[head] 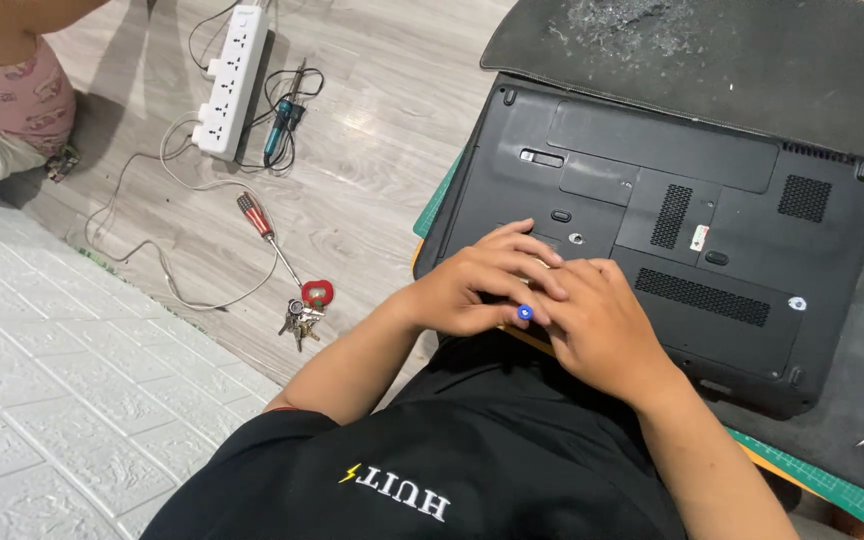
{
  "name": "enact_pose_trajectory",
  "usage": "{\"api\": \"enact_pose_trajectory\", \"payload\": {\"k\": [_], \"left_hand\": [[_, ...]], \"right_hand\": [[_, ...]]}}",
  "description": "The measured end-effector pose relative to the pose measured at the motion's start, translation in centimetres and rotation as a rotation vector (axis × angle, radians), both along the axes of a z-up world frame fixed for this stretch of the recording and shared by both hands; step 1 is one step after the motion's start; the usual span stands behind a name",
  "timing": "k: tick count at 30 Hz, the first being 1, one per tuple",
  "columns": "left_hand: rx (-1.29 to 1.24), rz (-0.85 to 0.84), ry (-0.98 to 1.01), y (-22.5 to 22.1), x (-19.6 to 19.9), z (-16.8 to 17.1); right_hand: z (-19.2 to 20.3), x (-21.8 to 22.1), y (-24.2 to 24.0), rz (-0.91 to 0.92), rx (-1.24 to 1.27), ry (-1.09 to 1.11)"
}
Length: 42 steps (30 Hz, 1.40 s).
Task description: Securing screws and adjusting components on the underside of a laptop during a repair.
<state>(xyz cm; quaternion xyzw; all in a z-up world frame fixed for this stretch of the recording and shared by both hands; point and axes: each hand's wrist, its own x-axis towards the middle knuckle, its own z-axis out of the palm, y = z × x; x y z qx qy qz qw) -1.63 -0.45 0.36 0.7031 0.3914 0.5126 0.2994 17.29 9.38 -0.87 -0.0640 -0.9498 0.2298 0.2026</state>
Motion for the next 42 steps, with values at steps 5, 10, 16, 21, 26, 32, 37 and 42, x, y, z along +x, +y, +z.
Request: {"api": "enact_pose_trajectory", "payload": {"k": [5,10,16,21,26,32,37,42], "left_hand": [[0.057,0.277,-0.062,0.5,1.3,-1.3],[0.033,0.29,-0.01,0.6,1.6,-1.2],[-0.001,0.061,0.039,0.0,0.3,0.3],[0.03,0.182,-0.066,0.4,0.9,-1.3],[0.032,0.326,-0.128,0.8,1.6,-2.1],[-0.006,0.096,0.01,0.3,0.7,-0.1],[-0.092,0.026,-0.052,0.4,-0.5,0.2],[-0.071,0.04,-0.014,0.3,-0.3,0.2]], "right_hand": [[-0.7,0.1,0.3,0.032,0.002,0.031],[-2.1,0.3,0.3,0.005,0.013,0.08],[-0.7,0.0,0.1,-0.017,0.065,0.034],[-0.2,-0.2,0.0,-0.002,0.034,0.069],[1.4,-0.2,-0.1,0.008,-0.029,0.076],[-1.7,0.0,0.3,-0.061,-0.024,0.094],[-0.9,0.2,0.5,-0.011,-0.07,-0.004],[0.0,-0.2,0.2,-0.023,-0.018,-0.074]]}}
